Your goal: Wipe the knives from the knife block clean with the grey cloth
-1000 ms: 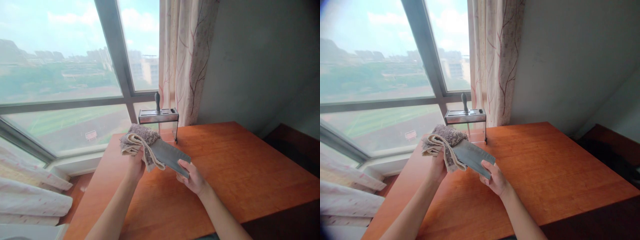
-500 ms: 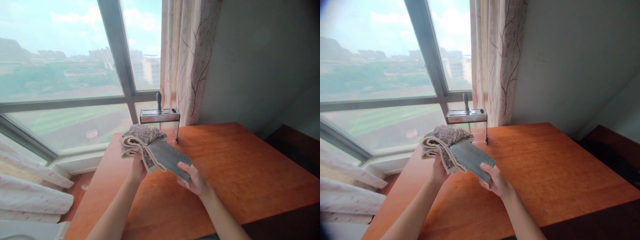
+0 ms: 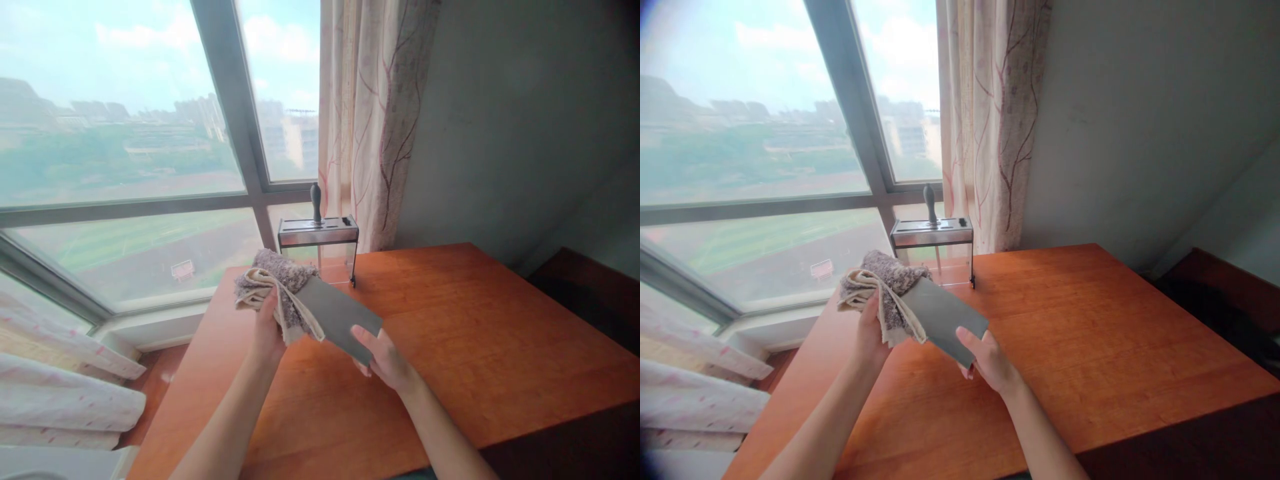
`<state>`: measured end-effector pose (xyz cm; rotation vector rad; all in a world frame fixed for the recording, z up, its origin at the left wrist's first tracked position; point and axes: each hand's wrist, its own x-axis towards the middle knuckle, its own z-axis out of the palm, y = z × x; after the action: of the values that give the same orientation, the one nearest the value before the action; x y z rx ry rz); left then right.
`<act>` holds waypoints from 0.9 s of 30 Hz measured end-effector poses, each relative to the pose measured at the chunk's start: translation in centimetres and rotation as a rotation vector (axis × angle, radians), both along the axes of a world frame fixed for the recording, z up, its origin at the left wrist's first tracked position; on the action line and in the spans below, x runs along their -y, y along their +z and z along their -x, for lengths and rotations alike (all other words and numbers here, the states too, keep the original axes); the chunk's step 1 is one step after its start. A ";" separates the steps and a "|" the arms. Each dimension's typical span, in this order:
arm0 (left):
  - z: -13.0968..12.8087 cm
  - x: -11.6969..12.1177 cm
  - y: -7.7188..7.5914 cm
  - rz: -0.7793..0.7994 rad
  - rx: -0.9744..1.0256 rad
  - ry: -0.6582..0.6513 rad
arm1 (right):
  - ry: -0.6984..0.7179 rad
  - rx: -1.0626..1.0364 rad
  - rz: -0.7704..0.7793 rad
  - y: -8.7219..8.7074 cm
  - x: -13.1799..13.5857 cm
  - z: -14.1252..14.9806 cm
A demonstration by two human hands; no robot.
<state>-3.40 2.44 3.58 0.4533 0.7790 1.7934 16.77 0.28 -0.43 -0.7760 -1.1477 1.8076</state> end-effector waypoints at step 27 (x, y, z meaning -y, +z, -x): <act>3.7 -0.6 0.9 0.034 0.141 0.155 | -0.115 0.128 -0.076 0.0 -0.7 0.1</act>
<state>-7.07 3.06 4.53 0.2460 0.7623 1.9299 16.63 0.98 -0.39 -0.9048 -1.2210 1.6294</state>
